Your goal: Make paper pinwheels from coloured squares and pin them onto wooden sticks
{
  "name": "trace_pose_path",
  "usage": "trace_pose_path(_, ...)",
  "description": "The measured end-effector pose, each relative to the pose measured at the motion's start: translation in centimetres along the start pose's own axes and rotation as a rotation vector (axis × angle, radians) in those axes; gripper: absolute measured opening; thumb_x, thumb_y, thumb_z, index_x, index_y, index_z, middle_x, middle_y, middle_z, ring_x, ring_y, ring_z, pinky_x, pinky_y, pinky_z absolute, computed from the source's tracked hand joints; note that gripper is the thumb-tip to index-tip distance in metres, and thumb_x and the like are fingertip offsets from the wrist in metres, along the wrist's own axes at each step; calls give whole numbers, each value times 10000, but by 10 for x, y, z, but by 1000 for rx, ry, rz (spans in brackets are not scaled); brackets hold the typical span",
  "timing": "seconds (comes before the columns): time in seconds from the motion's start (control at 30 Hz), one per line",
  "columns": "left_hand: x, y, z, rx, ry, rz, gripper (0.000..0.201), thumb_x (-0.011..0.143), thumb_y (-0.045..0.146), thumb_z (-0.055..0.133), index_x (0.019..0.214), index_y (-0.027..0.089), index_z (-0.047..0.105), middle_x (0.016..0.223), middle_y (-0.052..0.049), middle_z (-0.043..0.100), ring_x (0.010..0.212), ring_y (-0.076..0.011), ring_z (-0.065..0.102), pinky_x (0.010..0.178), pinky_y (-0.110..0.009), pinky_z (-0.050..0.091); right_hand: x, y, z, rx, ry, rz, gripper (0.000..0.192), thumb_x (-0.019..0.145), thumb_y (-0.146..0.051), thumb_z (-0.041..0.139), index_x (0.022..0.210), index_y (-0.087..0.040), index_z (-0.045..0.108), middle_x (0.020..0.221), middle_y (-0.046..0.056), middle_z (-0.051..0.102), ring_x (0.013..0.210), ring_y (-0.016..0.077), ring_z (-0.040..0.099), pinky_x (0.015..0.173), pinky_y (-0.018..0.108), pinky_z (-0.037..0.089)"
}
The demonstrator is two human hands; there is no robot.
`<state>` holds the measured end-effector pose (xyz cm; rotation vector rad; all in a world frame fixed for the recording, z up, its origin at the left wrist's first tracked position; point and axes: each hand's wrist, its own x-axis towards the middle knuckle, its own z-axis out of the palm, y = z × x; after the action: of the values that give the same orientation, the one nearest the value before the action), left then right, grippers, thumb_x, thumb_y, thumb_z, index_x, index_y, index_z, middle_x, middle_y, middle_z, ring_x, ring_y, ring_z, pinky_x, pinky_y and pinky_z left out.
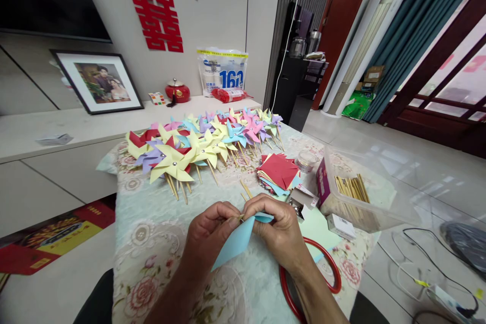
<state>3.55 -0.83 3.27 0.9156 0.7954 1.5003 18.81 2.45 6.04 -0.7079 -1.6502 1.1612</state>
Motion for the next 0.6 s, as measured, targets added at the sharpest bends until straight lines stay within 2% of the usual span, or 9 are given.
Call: trace_pose_path(0.6,-2,-2,1,-7,-14,38,205,797,324,764,718,161,668,687,-9,624,618,-113,523,567,-223,409,-1,-1,4,-11,43,-46,193,860,-400,735,784,-223,725,799,22,678,727,165,614,670,265,476)
